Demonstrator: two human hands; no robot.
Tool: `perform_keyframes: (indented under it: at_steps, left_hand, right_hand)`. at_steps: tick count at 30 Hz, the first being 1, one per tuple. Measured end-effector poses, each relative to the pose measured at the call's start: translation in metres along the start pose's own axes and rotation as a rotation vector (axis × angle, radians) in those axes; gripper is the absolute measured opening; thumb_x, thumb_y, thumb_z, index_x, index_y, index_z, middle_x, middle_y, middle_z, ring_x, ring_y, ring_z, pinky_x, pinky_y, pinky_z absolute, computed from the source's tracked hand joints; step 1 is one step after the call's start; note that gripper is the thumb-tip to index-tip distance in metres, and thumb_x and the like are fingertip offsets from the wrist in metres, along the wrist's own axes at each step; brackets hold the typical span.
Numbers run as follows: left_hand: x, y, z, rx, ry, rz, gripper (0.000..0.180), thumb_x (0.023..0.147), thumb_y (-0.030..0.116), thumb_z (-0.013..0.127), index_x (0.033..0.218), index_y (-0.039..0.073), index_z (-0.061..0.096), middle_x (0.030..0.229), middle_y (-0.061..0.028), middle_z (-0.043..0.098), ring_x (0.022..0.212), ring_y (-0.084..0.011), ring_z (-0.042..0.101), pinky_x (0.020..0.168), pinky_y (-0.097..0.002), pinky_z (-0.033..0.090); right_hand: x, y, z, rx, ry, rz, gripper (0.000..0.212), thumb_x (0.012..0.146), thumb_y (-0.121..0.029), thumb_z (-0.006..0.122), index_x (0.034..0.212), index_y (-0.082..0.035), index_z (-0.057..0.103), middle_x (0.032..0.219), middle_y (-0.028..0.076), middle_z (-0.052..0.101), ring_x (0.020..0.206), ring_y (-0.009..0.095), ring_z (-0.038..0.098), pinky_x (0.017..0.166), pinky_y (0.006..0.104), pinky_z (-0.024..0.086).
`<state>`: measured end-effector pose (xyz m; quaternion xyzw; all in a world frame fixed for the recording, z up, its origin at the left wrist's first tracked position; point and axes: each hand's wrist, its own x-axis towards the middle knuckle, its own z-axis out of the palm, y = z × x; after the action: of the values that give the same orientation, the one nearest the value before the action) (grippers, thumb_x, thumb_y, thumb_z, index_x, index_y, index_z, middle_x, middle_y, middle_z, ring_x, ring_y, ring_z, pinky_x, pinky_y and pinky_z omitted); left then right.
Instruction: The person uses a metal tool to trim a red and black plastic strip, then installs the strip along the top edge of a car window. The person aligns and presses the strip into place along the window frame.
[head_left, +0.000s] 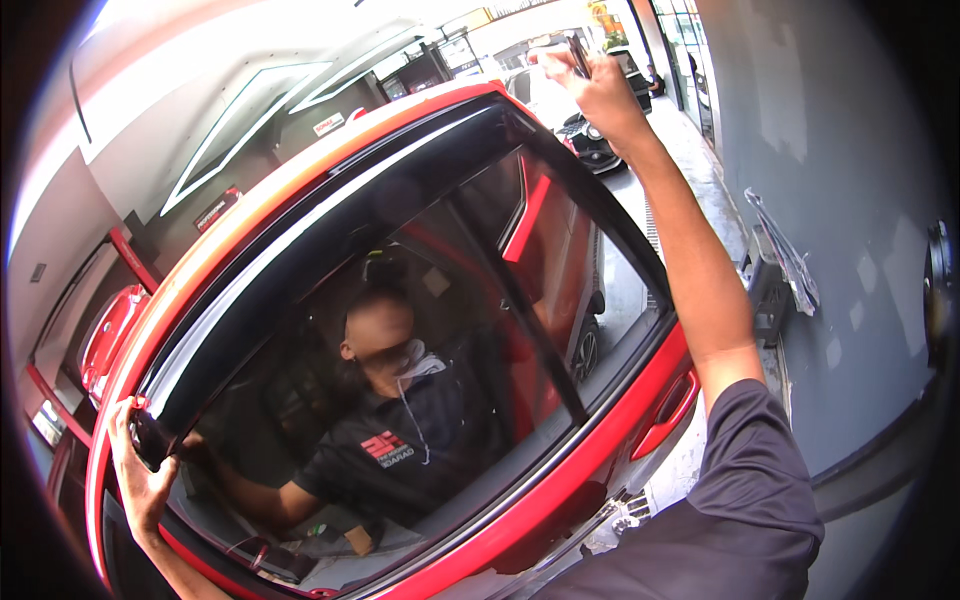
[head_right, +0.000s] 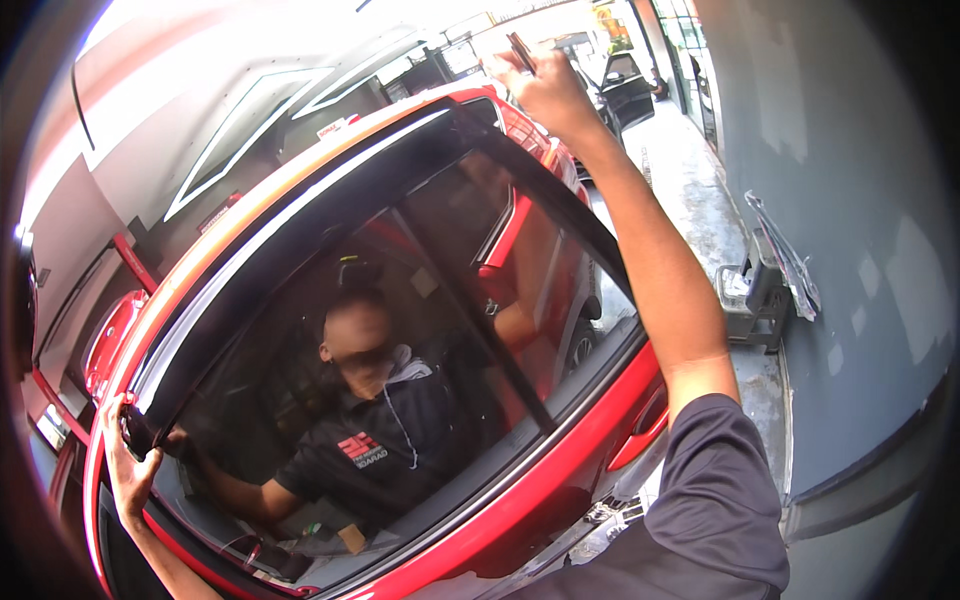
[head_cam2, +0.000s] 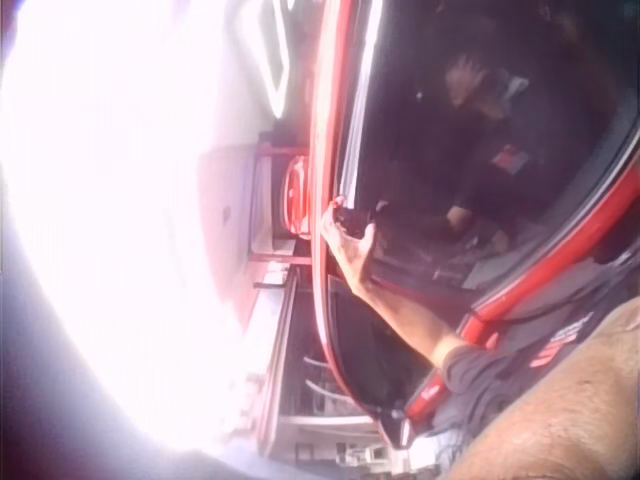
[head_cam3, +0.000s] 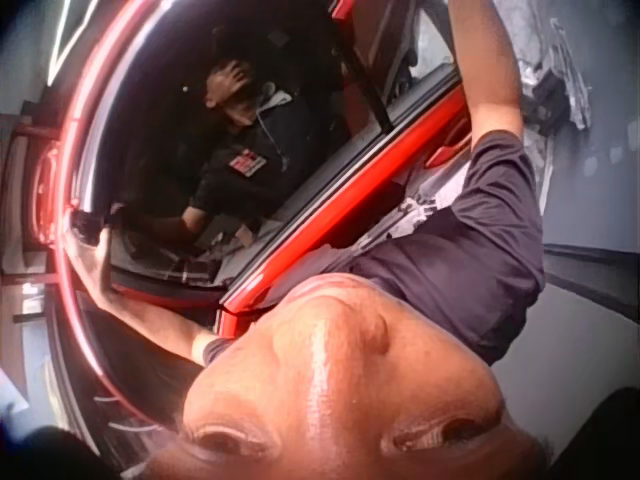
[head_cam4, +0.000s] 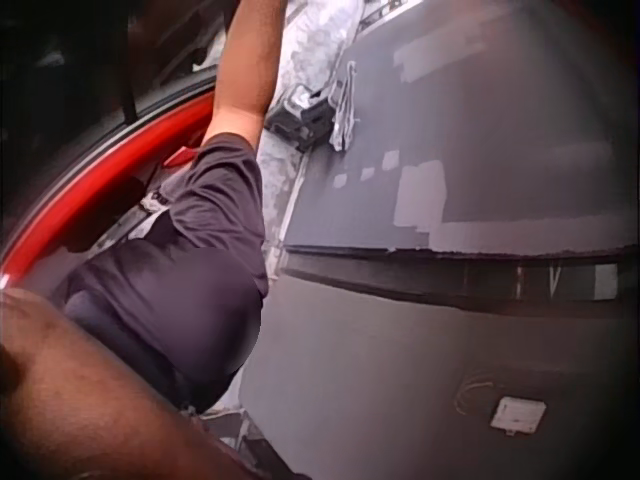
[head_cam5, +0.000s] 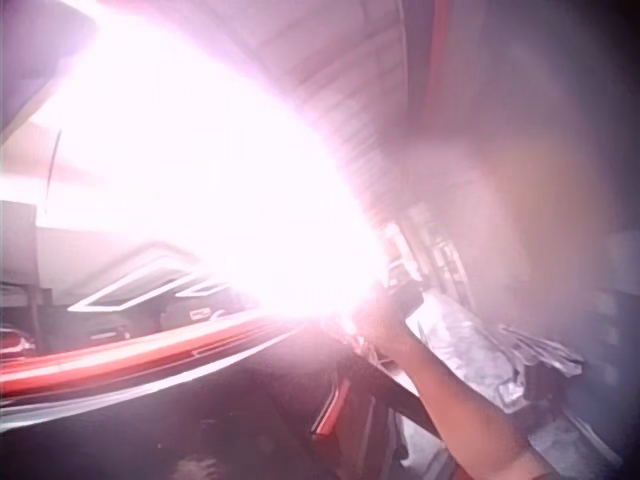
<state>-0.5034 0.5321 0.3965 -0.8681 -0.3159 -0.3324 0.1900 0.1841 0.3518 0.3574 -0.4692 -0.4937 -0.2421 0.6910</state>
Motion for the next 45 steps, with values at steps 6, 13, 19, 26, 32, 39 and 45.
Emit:
perform_keyframes:
  at_steps: [6, 13, 19, 26, 32, 39, 45]
  left_hand:
    - [0.057, 0.109, 0.018, 0.273, -0.019, 0.045, 0.102, 0.072, 0.052, 0.082, 0.153, 0.006, 0.043, 0.154, -0.0225, 0.044, 0.145, -0.0396, 0.039, 0.120, -0.0530, 0.029]
    - [0.173, 0.306, 0.112, 0.225, 0.047, 0.455, 0.089, 0.075, 0.025, 0.083, 0.153, 0.007, 0.043, 0.149, -0.0188, 0.048, 0.138, -0.0387, 0.046, 0.117, -0.0498, 0.034]
    - [0.211, 0.410, 0.153, 0.306, 0.104, 0.407, 0.086, 0.068, 0.011, 0.080, 0.148, 0.003, 0.049, 0.140, -0.0180, 0.055, 0.128, -0.0368, 0.054, 0.109, -0.0476, 0.043]
    - [0.237, 0.492, 0.164, 0.292, -0.013, 0.124, 0.078, 0.065, 0.001, 0.074, 0.141, 0.001, 0.055, 0.131, -0.0177, 0.056, 0.124, -0.0365, 0.056, 0.105, -0.0441, 0.046]
    - [0.248, 0.512, 0.155, 0.226, -0.089, 0.051, 0.074, 0.063, -0.004, 0.082, 0.134, 0.003, 0.062, 0.130, -0.0156, 0.064, 0.120, -0.0312, 0.063, 0.106, -0.0401, 0.049]
    - [0.249, 0.514, 0.157, 0.216, -0.116, 0.022, 0.070, 0.067, 0.001, 0.088, 0.133, 0.004, 0.066, 0.137, -0.0153, 0.064, 0.129, -0.0272, 0.060, 0.111, -0.0405, 0.046]
    - [0.251, 0.511, 0.164, 0.259, -0.081, 0.082, 0.072, 0.063, 0.001, 0.089, 0.132, 0.005, 0.067, 0.135, -0.0141, 0.066, 0.126, -0.0289, 0.063, 0.108, -0.0405, 0.049]
  right_hand:
    - [-0.046, 0.020, 0.021, 0.362, -0.339, 0.214, 0.030, 0.103, -0.024, 0.062, 0.128, -0.012, 0.071, 0.085, -0.007, 0.066, 0.073, -0.001, 0.051, 0.063, 0.0183, 0.042]
    - [-0.053, 0.032, 0.010, 0.556, -0.358, 0.255, 0.029, 0.104, -0.015, 0.060, 0.129, -0.008, 0.070, 0.078, -0.012, 0.057, 0.068, -0.002, 0.044, 0.059, 0.0193, 0.037]
    - [-0.053, 0.072, 0.014, 0.636, -0.524, -0.065, 0.038, 0.099, -0.013, 0.067, 0.136, -0.005, 0.064, 0.102, 0.006, 0.063, 0.085, 0.009, 0.057, 0.078, 0.0246, 0.049]
    - [-0.060, 0.101, 0.011, 1.068, -0.760, 0.012, 0.067, 0.095, -0.011, 0.070, 0.156, -0.008, 0.043, 0.108, 0.002, 0.048, 0.080, 0.006, 0.047, 0.072, 0.0223, 0.044]
    - [-0.062, 0.117, 0.019, 1.339, -0.819, 0.123, 0.070, 0.094, -0.009, 0.068, 0.157, -0.004, 0.038, 0.109, 0.002, 0.046, 0.093, 0.007, 0.052, 0.080, 0.0241, 0.047]
    - [-0.066, 0.112, 0.030, 1.553, -0.673, 0.131, 0.077, 0.084, 0.000, 0.066, 0.156, -0.004, 0.039, 0.130, 0.011, 0.054, 0.102, 0.016, 0.059, 0.088, 0.0297, 0.051]
    - [-0.063, 0.117, 0.033, 1.297, -0.585, -0.040, 0.084, 0.078, -0.008, 0.070, 0.155, -0.005, 0.038, 0.114, 0.021, 0.058, 0.095, 0.032, 0.065, 0.079, 0.0398, 0.058]
